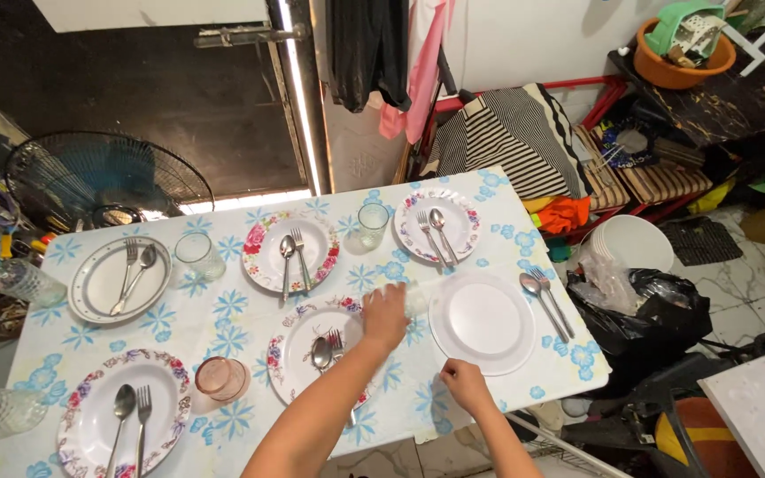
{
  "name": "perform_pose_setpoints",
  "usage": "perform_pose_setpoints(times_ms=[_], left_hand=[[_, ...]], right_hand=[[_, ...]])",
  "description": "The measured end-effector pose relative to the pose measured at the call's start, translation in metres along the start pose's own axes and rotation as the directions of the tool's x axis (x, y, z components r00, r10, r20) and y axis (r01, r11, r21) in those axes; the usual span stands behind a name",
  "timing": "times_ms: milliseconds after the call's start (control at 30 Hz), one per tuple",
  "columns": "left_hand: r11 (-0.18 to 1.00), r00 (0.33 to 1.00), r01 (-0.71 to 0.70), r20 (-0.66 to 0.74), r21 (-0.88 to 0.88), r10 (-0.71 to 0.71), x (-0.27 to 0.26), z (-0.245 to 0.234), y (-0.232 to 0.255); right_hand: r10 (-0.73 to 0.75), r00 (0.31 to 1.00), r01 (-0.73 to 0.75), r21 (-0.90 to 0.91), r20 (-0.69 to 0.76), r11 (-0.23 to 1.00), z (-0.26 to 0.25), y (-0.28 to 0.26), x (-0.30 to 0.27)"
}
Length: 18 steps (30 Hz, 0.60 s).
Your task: Setting the table by wiping and arranging plates, silverware, and glasses.
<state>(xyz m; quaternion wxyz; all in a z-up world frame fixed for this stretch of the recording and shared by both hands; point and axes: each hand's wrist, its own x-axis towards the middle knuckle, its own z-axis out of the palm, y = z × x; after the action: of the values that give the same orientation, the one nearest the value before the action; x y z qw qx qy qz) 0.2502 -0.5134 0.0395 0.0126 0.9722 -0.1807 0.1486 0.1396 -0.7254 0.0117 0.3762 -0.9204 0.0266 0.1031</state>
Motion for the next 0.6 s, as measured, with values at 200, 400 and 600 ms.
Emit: perform_pose_setpoints(times_ms=[200, 400, 600], left_hand=[[0.325, 0.866, 0.438, 0.296, -0.838, -0.402, -0.003, -0.023, -0.009], [0.347, 0.921, 0.251, 0.112, -0.904, -0.374, -0.008, -0.003, 0.013], [0.426, 0.882, 0.378, 0.181, -0.822, -0.434, -0.010, 0.011, 0.018]], right_hand=[[0.076, 0.997, -0.076, 0.045, -0.004, 0.996, -0.001, -0.008, 0.003], [0.088, 0.996, -0.087, 0.056, -0.025, 0.995, -0.006, -0.025, 0.000], [0.027, 0.996, -0.025, 0.014, -0.080, 1.000, -0.016, -0.025, 0.007]])
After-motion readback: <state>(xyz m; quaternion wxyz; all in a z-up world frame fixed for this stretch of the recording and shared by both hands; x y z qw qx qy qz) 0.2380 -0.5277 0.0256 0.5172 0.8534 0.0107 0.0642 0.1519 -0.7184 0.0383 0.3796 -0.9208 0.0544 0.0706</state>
